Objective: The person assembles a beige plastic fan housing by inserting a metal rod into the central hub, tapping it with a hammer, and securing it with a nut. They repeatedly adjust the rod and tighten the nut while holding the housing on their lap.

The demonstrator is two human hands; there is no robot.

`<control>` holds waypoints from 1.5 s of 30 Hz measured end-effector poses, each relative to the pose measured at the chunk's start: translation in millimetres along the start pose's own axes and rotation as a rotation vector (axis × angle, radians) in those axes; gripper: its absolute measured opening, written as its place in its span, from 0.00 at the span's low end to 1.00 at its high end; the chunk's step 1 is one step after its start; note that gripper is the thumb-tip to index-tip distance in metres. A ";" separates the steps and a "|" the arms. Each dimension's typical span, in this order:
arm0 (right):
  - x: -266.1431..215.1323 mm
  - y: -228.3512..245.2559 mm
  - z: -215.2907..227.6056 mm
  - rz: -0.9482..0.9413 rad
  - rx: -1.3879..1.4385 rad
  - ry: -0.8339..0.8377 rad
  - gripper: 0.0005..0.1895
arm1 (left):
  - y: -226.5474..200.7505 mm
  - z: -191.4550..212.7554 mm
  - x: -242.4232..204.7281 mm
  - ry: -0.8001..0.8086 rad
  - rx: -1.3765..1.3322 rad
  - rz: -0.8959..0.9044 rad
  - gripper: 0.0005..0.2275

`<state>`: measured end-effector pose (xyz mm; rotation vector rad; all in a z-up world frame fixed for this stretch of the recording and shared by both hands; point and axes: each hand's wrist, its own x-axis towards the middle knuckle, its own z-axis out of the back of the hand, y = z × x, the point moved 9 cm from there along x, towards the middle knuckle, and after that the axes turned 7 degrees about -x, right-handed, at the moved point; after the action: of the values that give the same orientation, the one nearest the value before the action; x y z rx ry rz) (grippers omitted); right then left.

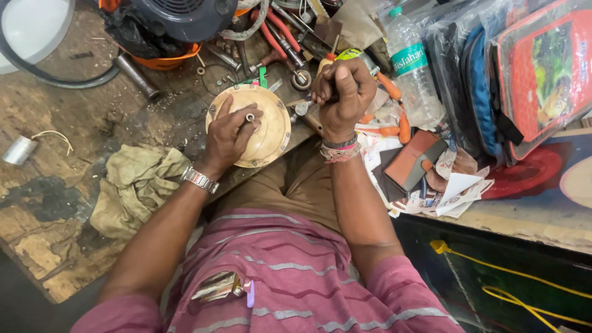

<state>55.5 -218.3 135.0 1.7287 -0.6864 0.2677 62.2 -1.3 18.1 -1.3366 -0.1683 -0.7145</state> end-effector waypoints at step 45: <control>34.4 -16.2 -79.5 -0.329 0.238 0.762 0.17 | -16.6 -8.1 13.3 0.016 0.189 -0.016 0.11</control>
<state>106.4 -151.5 161.8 1.7478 0.1913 0.7457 61.0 -14.8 36.4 -1.1498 -0.2289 -0.7045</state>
